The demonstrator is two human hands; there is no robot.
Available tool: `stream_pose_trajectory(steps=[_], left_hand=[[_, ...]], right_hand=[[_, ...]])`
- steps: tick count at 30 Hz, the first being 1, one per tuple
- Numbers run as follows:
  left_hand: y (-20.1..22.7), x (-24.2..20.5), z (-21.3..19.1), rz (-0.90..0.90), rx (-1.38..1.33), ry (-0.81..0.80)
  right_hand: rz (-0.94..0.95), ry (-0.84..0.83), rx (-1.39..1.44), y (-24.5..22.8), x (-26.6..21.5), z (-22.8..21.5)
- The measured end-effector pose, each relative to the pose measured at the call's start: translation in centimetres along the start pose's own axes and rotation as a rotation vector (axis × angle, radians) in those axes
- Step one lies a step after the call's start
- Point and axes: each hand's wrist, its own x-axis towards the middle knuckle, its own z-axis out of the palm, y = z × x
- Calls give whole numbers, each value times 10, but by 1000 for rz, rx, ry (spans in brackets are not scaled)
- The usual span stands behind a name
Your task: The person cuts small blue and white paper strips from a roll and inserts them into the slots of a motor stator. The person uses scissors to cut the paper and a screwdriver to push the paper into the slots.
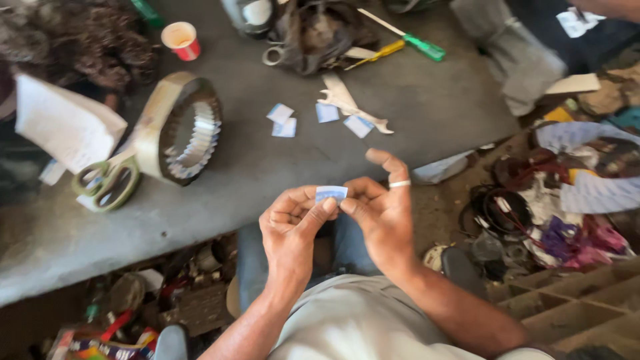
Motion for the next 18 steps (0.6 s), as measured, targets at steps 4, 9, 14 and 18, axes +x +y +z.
stream_pose_trajectory(steps=[4,9,14,18], left_hand=[[-8,-5,14,42,7,11],[4,2,13,79,204,-100],[-23,0,-5,128,308,-78],[-56,8,-15,139,214,-22]], right_hand=[[-161,-46,-135,14,-6,-10],[-29,-125,-3,-8,0,-23],[45,-127,-301,-12,-2,-33],[-212,-55,-334,2,-4,-26]])
